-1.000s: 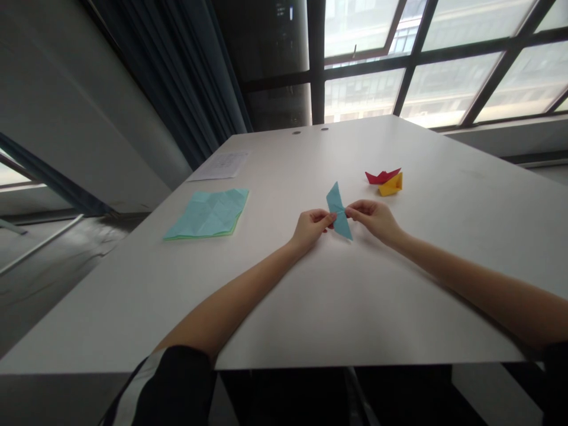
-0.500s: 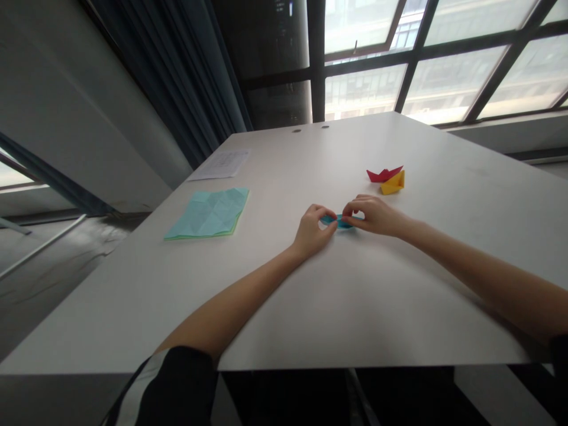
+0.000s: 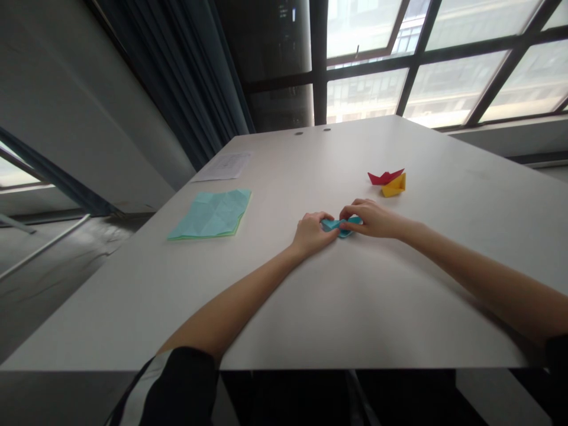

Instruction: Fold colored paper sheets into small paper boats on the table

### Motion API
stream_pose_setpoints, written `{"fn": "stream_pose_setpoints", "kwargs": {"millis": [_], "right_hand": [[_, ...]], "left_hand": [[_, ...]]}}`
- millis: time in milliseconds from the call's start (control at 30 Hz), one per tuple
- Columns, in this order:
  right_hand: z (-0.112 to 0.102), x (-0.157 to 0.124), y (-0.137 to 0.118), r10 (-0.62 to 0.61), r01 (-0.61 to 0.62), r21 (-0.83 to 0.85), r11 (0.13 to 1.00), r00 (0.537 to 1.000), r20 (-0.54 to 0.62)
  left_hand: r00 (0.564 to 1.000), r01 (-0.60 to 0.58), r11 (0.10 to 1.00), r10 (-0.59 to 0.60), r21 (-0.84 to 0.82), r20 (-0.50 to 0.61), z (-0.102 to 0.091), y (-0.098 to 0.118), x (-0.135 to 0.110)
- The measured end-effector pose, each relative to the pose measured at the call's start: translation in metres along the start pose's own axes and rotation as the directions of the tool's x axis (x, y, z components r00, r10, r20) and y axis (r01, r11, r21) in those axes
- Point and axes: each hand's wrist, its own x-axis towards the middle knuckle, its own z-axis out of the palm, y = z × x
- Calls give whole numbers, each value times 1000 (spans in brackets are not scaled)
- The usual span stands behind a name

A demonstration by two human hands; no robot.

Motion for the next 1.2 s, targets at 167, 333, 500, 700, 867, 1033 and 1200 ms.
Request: {"fn": "stream_pose_setpoints", "kwargs": {"millis": [167, 333, 500, 700, 867, 1033, 1200], "right_hand": [[-5, 0, 0, -20, 20, 22, 1000, 1000, 2], [-8, 0, 0, -44, 44, 41, 998, 999, 1], [-8, 0, 1, -37, 37, 43, 998, 999, -2], [-9, -1, 1, -14, 12, 97, 995, 1000, 24], [-6, -3, 4, -29, 26, 52, 998, 997, 67], [-2, -2, 6, -10, 9, 17, 1000, 998, 64], [3, 2, 0, 90, -87, -60, 994, 995, 36]], "left_hand": [[1000, -15, 999, 15, 52, 6, -1, 0, 0], [1000, -23, 998, 23, 61, 8, -1, 0, -1], [1000, -26, 999, 26, 31, 7, -1, 1, -3], [998, -35, 999, 35, 7, 44, -4, -2, -1], [987, -130, 991, 128, 12, 93, -9, -6, 0], [984, -163, 986, 159, 41, 85, -9, -5, 0], [990, -129, 991, 126, 44, 62, -7, -6, 1]]}}
